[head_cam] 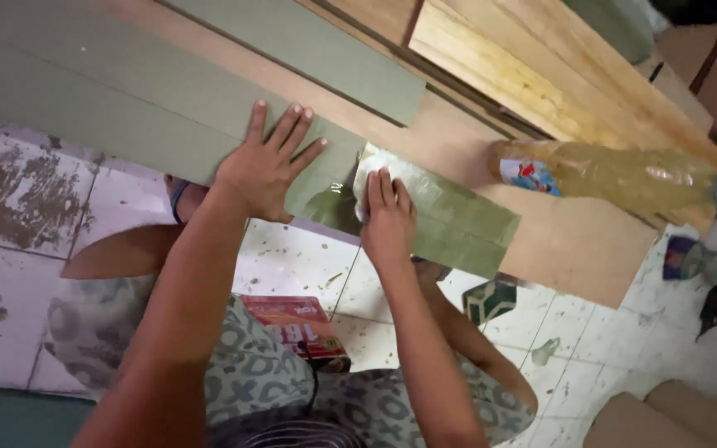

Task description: Spreading glue on a wooden board using a manual spreader.

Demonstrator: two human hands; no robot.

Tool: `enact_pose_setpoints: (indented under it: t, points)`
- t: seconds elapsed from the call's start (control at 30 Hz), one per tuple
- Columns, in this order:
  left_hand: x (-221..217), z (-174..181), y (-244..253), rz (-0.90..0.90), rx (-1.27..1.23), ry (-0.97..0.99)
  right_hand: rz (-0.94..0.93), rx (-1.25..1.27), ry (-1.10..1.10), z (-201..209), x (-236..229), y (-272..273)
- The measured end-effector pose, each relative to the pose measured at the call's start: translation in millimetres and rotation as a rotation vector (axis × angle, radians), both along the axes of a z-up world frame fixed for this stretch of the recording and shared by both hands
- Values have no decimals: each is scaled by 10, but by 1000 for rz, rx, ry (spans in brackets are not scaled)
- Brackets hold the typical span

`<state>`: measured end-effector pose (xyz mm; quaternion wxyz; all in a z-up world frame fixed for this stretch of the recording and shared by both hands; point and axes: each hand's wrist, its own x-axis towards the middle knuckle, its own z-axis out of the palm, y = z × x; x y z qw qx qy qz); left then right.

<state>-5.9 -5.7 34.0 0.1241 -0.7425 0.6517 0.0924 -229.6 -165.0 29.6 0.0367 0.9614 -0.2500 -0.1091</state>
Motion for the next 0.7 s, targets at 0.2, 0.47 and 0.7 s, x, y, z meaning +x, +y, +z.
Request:
enact_pose_setpoints:
  t: [0.2,0.47,0.7]
  points:
    - [-18,48,-18,-12,69,-5,-32,173,39,289,78,-173]
    - [7,121,-8,-14,47,-9,-8,90,115,304,155,-82]
    - [-16,69,19,-24,19,-4,-26,215,0,137,128,-317]
